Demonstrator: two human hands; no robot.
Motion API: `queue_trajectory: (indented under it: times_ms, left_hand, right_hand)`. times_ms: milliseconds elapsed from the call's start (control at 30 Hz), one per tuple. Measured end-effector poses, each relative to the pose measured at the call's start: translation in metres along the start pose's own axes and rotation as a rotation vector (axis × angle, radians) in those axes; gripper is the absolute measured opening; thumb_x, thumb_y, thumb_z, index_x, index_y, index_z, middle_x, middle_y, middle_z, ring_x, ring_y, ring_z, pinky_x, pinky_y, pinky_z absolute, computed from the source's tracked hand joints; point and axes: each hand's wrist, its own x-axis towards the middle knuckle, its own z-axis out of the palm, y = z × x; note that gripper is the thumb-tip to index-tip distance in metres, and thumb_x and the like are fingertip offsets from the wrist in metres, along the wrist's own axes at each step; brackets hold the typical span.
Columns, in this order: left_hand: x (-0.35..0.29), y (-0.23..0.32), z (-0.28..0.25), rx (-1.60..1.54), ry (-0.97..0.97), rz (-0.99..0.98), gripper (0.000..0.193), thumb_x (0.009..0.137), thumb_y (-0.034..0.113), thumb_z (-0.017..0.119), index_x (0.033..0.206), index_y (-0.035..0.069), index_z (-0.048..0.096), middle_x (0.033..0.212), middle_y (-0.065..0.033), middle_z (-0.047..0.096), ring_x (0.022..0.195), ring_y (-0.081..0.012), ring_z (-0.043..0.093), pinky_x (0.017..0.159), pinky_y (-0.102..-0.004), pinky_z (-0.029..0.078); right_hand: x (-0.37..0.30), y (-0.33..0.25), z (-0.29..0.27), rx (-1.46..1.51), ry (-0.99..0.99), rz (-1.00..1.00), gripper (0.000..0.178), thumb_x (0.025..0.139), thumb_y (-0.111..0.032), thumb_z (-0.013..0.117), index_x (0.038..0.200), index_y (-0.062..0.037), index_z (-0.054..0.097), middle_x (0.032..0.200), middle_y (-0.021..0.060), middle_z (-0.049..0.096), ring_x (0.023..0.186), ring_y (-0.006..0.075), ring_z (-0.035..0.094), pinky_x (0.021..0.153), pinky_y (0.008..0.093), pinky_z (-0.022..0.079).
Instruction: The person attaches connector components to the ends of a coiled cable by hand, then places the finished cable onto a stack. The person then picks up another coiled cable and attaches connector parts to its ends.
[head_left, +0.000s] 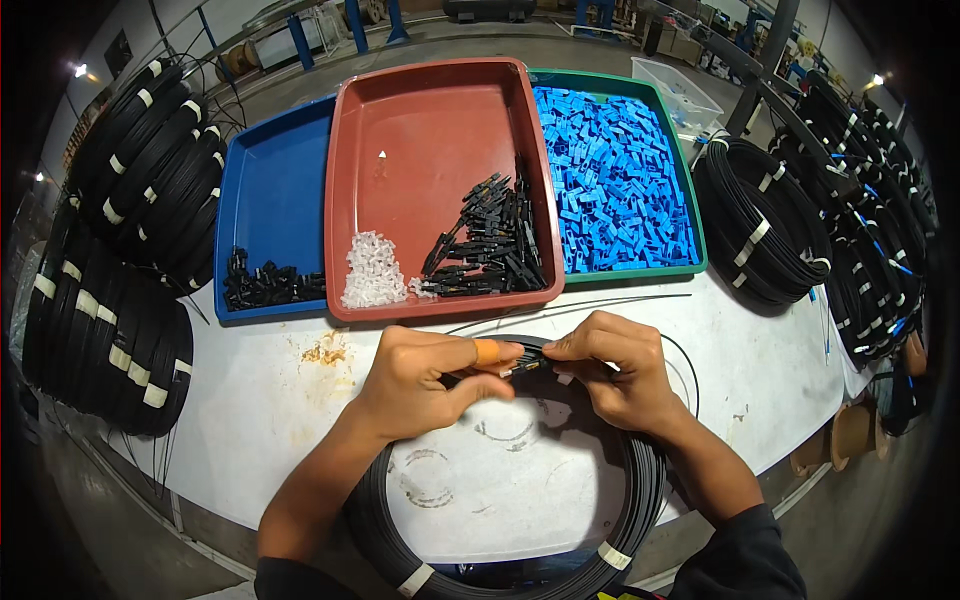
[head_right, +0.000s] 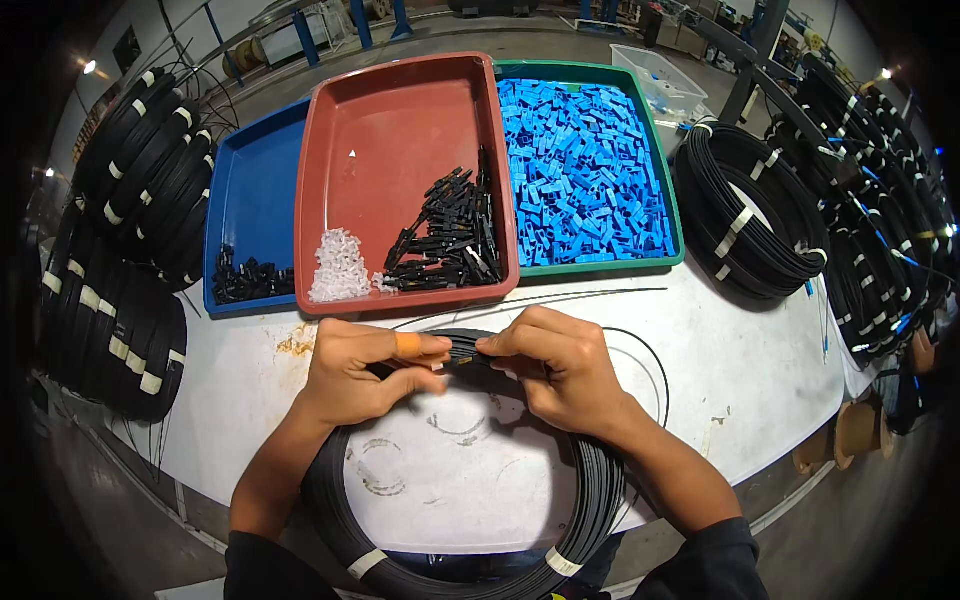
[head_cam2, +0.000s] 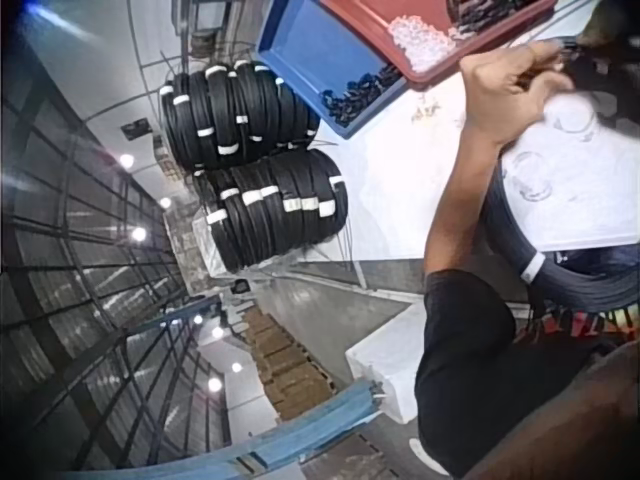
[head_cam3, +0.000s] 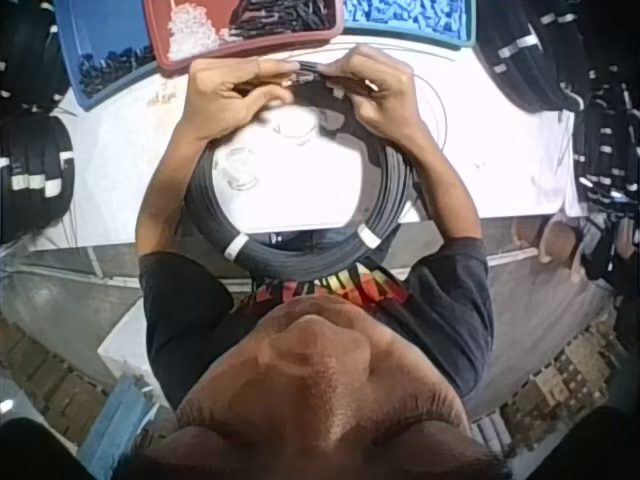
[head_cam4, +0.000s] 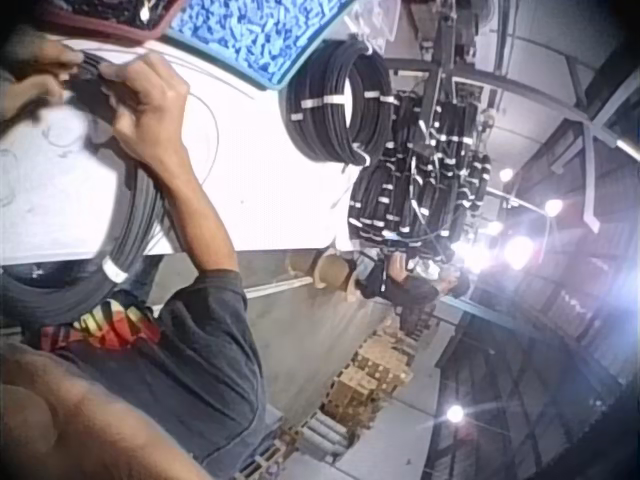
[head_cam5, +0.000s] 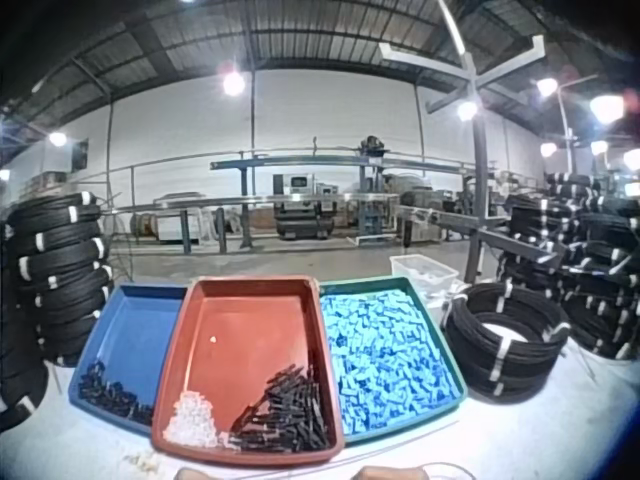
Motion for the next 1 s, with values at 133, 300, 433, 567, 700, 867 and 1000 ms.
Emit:
queue_trajectory:
  times_ms: [133,300,433,567,700,867,1000]
  left_hand:
    - [0.001,0.002,-0.005,-0.312,-0.123,-0.241,0.045,0.064,0.006,0.095,0.105,-0.003,0.078,0.089,-0.0137,0.079,0.081,-0.0174,0.078,0.073,-0.028,0.064]
    - [0.004,0.0,-0.007,-0.225,-0.227,-0.222,0.042,0.064,0.011,0.095,0.1,-0.004,0.079,0.088,-0.0131,0.079,0.078,-0.0167,0.078,0.071,-0.0272,0.063]
    - [0.005,0.0,-0.011,-0.258,-0.321,-0.345,0.04,0.064,0.011,0.095,0.098,-0.002,0.08,0.087,-0.0122,0.079,0.076,-0.0154,0.077,0.068,-0.026,0.061]
    - [0.005,0.0,-0.012,-0.27,-0.339,-0.323,0.039,0.061,0.011,0.095,0.096,-0.001,0.081,0.084,-0.0107,0.079,0.074,-0.0135,0.076,0.065,-0.0247,0.06]
    - [0.004,-0.001,-0.012,-0.252,-0.344,-0.34,0.04,0.059,0.013,0.096,0.094,0.0,0.081,0.083,-0.0096,0.079,0.073,-0.0128,0.075,0.065,-0.0253,0.059]
    - [0.008,0.004,-0.011,-0.218,-0.384,-0.329,0.038,0.06,0.012,0.095,0.093,0.0,0.081,0.082,-0.0103,0.079,0.072,-0.0146,0.076,0.065,-0.026,0.06]
    - [0.006,0.004,-0.012,-0.2,-0.405,-0.329,0.037,0.06,0.012,0.095,0.092,0.0,0.081,0.082,-0.0118,0.079,0.072,-0.016,0.076,0.065,-0.0268,0.06]
  right_hand:
    - [-0.001,0.004,0.0,0.088,-0.04,-0.013,0.029,0.074,0.014,0.073,0.099,-0.0007,0.077,0.082,0.0105,0.068,0.074,0.0246,0.068,0.066,0.0334,0.053]
    - [0.001,0.001,0.0,0.091,-0.075,-0.03,0.027,0.074,0.011,0.076,0.098,-0.0009,0.077,0.082,0.0102,0.067,0.074,0.0249,0.066,0.065,0.0345,0.052]
    - [0.003,-0.002,-0.003,0.047,-0.132,-0.053,0.027,0.072,0.012,0.079,0.096,-0.0003,0.078,0.083,0.0094,0.071,0.076,0.0215,0.071,0.066,0.0315,0.055]
    - [0.002,-0.004,-0.002,0.034,-0.15,-0.073,0.026,0.073,0.01,0.08,0.097,-0.0008,0.077,0.081,0.0087,0.069,0.072,0.0206,0.068,0.062,0.0326,0.052]
    - [0.001,-0.003,-0.001,0.039,-0.163,-0.069,0.027,0.073,0.004,0.078,0.099,-0.0034,0.074,0.079,0.0101,0.065,0.071,0.0283,0.064,0.063,0.038,0.051]
    - [0.003,-0.001,-0.002,0.04,-0.197,-0.094,0.028,0.071,0.005,0.076,0.097,-0.0032,0.074,0.078,0.0106,0.064,0.07,0.0301,0.064,0.062,0.0402,0.051]
    - [0.004,-0.001,-0.002,0.032,-0.223,-0.1,0.028,0.07,0.005,0.076,0.097,-0.0031,0.073,0.078,0.0105,0.064,0.07,0.03,0.064,0.061,0.0402,0.051]
